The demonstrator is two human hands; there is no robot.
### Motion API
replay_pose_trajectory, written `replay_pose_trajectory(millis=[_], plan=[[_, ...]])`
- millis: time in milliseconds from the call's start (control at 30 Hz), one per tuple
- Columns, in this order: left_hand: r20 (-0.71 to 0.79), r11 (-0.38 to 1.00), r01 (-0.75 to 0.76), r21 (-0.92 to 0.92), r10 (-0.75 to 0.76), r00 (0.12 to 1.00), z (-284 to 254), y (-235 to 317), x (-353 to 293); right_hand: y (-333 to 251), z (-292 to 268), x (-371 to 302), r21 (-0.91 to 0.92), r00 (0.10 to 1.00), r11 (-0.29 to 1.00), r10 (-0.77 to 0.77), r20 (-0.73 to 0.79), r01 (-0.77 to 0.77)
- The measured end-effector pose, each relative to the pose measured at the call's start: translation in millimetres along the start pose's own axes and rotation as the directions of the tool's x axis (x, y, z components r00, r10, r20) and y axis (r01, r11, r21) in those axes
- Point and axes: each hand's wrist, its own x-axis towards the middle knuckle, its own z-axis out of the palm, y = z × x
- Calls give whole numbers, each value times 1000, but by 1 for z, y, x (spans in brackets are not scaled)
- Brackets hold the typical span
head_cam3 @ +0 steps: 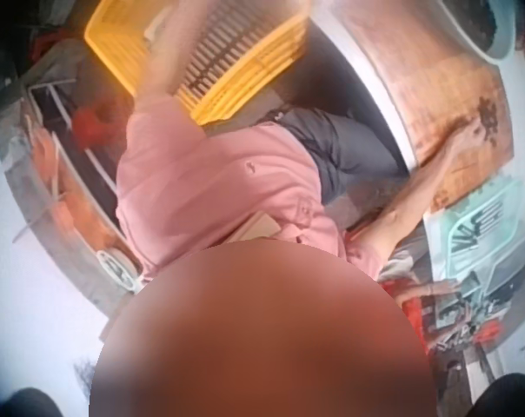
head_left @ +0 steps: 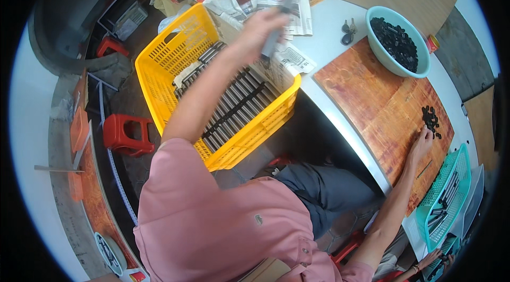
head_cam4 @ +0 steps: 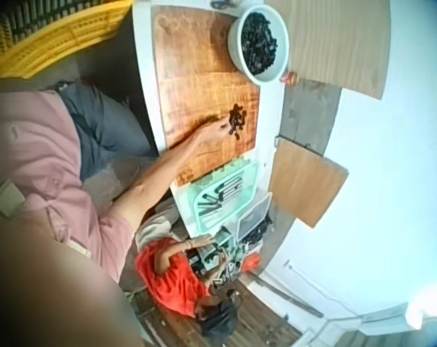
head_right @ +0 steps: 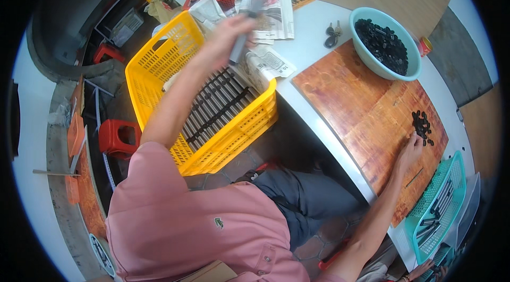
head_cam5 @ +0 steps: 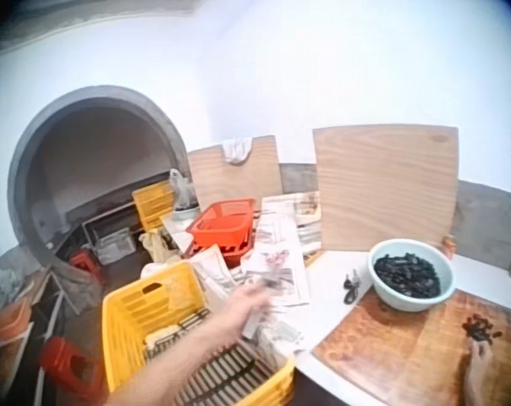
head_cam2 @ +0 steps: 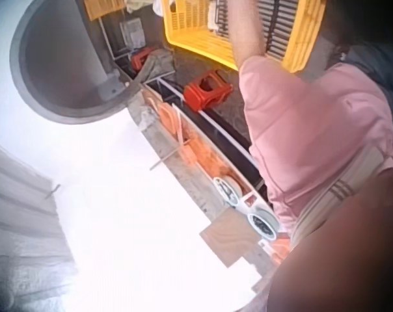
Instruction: The person repeatedly picks small black plastic pieces from a bowl and inserts them into cylindrical metal rods on a wooden board. They place the assembled rods into a yellow basket. A second person works nearby at the same task.
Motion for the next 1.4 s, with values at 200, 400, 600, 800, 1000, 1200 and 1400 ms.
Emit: replay_pose_trajectory(millis=[200, 400, 600, 800, 1000, 1200, 1400], plan=[[-465, 952, 156, 262, -17, 885, -248, -85, -2, 16, 0, 15, -145, 999, 988, -52, 8, 53], [-645, 551, 570, 609, -75, 761, -353, -197, -36, 6, 1, 10, -380, 986, 910, -160, 44, 165], [-633, 335, 557, 760, 182, 753, -372, -259, -22, 8, -3, 10, -306, 985, 942, -100, 142, 140], [-598, 238, 550, 800, 257, 759, -358, -272, 45, 20, -26, 6, -157, 991, 987, 0, 135, 21], [-550, 149, 533, 833, 327, 768, -373, -297, 89, 5, -11, 3, -236, 991, 972, 49, 121, -19], [-406, 166, 372, 913, 459, 791, -386, -359, 95, 3, -18, 3, -327, 991, 945, 36, 129, 9], [-595, 237, 553, 799, 450, 666, -369, -351, 68, -4, -16, 1, -378, 991, 926, 38, 129, 14]])
